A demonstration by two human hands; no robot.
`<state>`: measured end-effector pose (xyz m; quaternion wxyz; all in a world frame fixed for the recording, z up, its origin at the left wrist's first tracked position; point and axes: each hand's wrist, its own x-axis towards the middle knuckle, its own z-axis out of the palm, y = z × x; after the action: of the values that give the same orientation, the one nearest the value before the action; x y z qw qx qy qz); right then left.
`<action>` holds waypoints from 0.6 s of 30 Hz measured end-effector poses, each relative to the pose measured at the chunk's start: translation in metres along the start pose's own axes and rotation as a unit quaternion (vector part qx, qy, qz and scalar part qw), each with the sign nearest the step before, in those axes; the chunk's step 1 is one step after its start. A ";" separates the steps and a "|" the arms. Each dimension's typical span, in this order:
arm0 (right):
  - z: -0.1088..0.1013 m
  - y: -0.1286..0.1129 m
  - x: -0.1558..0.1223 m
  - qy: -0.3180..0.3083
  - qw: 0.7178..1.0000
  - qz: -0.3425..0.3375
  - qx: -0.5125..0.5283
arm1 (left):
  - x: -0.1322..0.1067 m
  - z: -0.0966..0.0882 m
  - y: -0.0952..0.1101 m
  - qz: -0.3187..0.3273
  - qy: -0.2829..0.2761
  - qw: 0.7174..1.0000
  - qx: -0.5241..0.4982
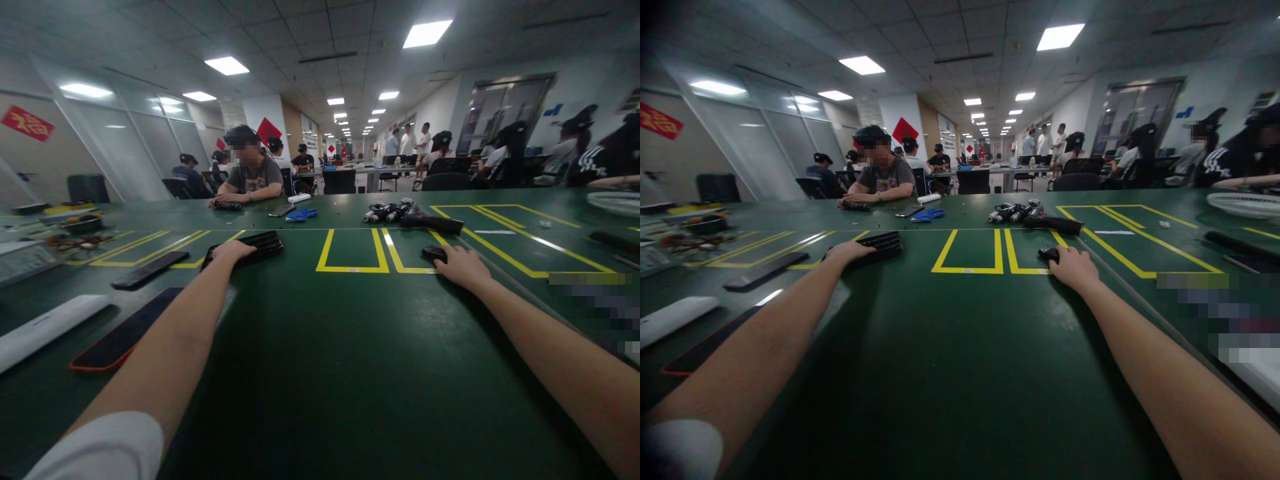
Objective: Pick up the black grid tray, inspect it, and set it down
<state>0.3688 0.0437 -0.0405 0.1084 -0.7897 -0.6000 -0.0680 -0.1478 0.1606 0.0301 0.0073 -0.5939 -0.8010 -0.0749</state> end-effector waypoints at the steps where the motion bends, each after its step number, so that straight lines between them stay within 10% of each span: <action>1: 0.000 0.000 0.001 0.003 1.000 -0.001 0.006 | 0.001 0.001 0.003 -0.021 -0.013 0.999 0.021; 11: -0.016 -0.074 -0.033 -0.030 0.963 -0.063 0.262 | -0.074 0.014 0.048 0.163 0.007 0.986 0.042; 18: -0.011 -0.144 -0.074 -0.146 0.755 -0.164 0.617 | -0.166 0.036 0.094 0.370 0.052 0.896 -0.242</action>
<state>0.2108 0.0089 -0.0349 0.4707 -0.4412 -0.6406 0.4165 -0.0064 0.0346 -0.0114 -0.0677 -0.8260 -0.4792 -0.2889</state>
